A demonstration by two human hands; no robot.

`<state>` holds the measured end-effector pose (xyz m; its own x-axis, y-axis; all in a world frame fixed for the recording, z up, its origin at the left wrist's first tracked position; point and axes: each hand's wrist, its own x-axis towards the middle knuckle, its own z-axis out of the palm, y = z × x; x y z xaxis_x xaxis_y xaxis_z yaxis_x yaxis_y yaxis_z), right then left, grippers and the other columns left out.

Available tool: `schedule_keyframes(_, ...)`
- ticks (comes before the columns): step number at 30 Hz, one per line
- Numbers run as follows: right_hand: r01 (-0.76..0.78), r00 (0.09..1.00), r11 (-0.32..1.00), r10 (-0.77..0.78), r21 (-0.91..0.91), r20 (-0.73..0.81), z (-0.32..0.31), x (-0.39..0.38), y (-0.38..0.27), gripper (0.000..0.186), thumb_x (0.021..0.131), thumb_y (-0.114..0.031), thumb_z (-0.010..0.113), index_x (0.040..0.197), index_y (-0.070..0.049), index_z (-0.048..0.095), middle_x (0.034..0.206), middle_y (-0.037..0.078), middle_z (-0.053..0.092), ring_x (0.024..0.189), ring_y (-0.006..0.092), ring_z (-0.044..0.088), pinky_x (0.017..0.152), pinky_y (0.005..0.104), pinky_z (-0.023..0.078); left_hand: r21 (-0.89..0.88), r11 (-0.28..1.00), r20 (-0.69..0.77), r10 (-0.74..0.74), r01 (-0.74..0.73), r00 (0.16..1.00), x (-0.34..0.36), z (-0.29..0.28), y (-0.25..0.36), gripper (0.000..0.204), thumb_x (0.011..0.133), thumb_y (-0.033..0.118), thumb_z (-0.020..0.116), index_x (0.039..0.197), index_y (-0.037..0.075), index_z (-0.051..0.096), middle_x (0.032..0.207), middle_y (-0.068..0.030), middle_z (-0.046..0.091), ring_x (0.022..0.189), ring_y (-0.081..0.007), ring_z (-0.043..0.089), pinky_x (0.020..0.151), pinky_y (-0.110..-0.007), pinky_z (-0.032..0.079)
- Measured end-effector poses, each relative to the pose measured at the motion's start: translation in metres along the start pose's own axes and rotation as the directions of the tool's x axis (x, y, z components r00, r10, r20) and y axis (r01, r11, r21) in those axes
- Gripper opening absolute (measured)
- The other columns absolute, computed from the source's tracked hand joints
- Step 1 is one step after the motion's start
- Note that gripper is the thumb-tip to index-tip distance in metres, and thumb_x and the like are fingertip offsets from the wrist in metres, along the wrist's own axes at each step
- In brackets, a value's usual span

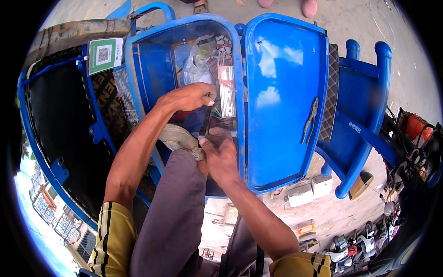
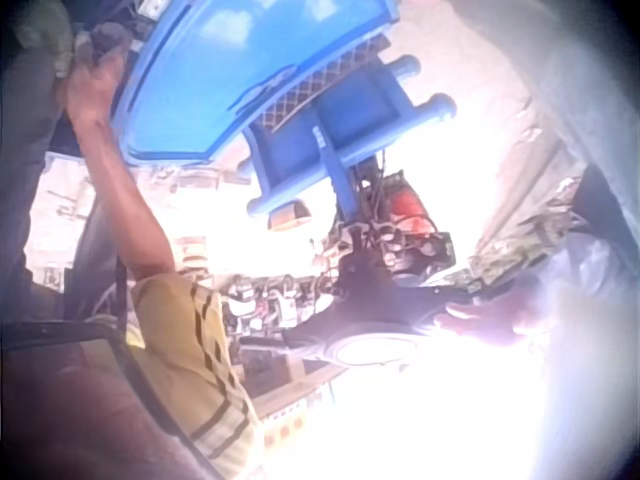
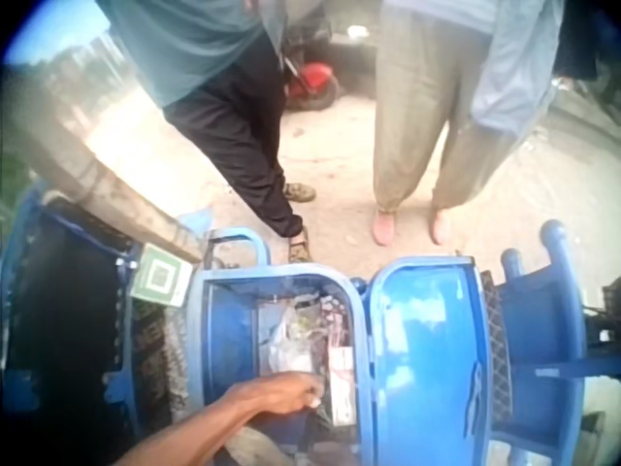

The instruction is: The person works inside the open storage compartment of a blue electric scooter, manipulating wires and components. They use a roll of black tape to wrap and secure connections within the compartment.

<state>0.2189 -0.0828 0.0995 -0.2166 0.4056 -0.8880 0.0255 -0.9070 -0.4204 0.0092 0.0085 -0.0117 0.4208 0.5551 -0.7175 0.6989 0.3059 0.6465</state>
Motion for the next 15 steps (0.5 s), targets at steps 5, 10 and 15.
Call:
schedule_keyframes(5,-0.008,1.000,0.998,0.007,0.066,0.009,0.005,0.001,0.002,0.040,0.105,-0.005,0.074,0.138,0.002,0.053,0.120,0.017,0.069,0.080,0.0144,0.067,0.066,0.0335,0.057,0.026,1.000,0.063,0.016,-0.017,0.998,0.012,0.004,-0.006,0.021,0.099,0.018,0.070,0.112,0.001,0.073,0.103,-0.0195,0.075,0.100,-0.0354,0.072,0.087,-0.048,0.054)
schedule_keyframes(10,-0.032,0.999,0.990,0.030,0.135,0.022,0.008,0.003,0.010,0.039,0.105,-0.005,0.074,0.137,0.002,0.053,0.123,0.018,0.069,0.081,0.0155,0.067,0.066,0.0336,0.056,0.078,0.996,0.158,-0.046,0.034,0.986,0.015,0.000,0.004,0.018,0.101,0.014,0.073,0.112,0.000,0.070,0.107,-0.0188,0.075,0.104,-0.0347,0.071,0.092,-0.049,0.053)
schedule_keyframes(15,-0.043,0.999,0.989,0.041,0.139,0.016,0.012,0.002,0.009,0.041,0.104,-0.004,0.074,0.138,0.004,0.053,0.124,0.019,0.069,0.082,0.0163,0.068,0.066,0.0342,0.056,0.115,0.993,0.144,-0.025,0.009,0.989,0.014,0.001,0.002,0.017,0.100,0.012,0.074,0.111,0.000,0.071,0.105,-0.0188,0.075,0.102,-0.0352,0.071,0.090,-0.049,0.053)
